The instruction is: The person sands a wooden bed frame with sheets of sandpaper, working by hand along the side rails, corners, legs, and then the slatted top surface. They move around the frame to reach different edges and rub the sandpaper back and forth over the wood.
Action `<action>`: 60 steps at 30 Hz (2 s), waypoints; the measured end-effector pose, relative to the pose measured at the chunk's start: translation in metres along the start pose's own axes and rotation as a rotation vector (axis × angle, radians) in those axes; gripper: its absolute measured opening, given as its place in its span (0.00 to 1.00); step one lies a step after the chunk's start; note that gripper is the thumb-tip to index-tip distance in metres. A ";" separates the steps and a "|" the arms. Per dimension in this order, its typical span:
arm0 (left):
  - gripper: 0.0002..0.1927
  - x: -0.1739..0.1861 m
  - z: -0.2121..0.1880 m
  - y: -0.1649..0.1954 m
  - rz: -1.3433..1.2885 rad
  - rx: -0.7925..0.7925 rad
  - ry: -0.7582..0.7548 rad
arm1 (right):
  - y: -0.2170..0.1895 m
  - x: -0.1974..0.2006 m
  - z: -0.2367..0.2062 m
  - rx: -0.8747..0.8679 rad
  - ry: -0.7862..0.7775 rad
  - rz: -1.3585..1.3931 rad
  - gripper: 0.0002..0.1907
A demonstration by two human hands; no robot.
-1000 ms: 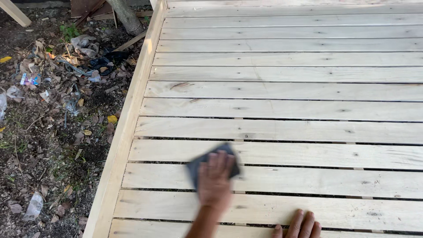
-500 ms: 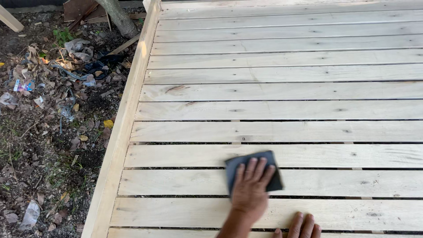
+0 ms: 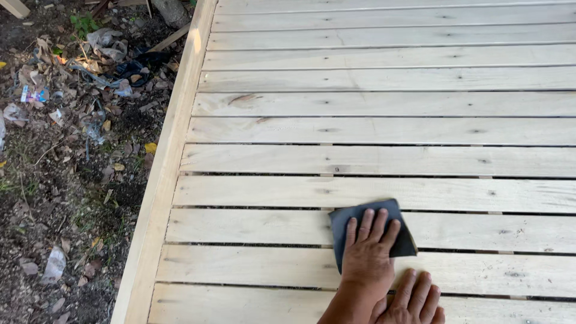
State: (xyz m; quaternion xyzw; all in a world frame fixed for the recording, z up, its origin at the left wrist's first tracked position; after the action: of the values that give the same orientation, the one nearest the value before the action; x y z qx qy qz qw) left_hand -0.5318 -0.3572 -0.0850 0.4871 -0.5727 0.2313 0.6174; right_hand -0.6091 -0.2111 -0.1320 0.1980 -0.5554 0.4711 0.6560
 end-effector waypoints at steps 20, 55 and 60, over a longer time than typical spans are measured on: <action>0.38 0.022 -0.066 -0.132 0.078 -0.024 0.104 | -0.071 -0.026 0.122 0.092 -0.307 0.034 0.37; 0.13 0.084 0.070 -0.249 -0.102 0.126 0.298 | -0.069 -0.032 0.118 0.104 -0.205 0.007 0.39; 0.13 0.064 0.103 -0.179 -0.072 0.013 0.330 | -0.070 -0.030 0.117 0.092 -0.229 -0.027 0.39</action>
State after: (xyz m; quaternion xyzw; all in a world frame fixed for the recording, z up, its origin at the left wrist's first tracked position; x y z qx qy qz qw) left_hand -0.4154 -0.5388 -0.0991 0.4667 -0.4444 0.2897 0.7076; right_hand -0.6120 -0.3483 -0.1051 0.2878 -0.6020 0.4615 0.5846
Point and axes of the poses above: each hand's wrist, its own z-axis towards the middle knuckle, its own x-axis out of the back of the hand, y = z × x, the point moved 9 cm from there along z, towards the middle knuckle, and after that the axes turned 7 degrees about z, right-handed, at the moved point
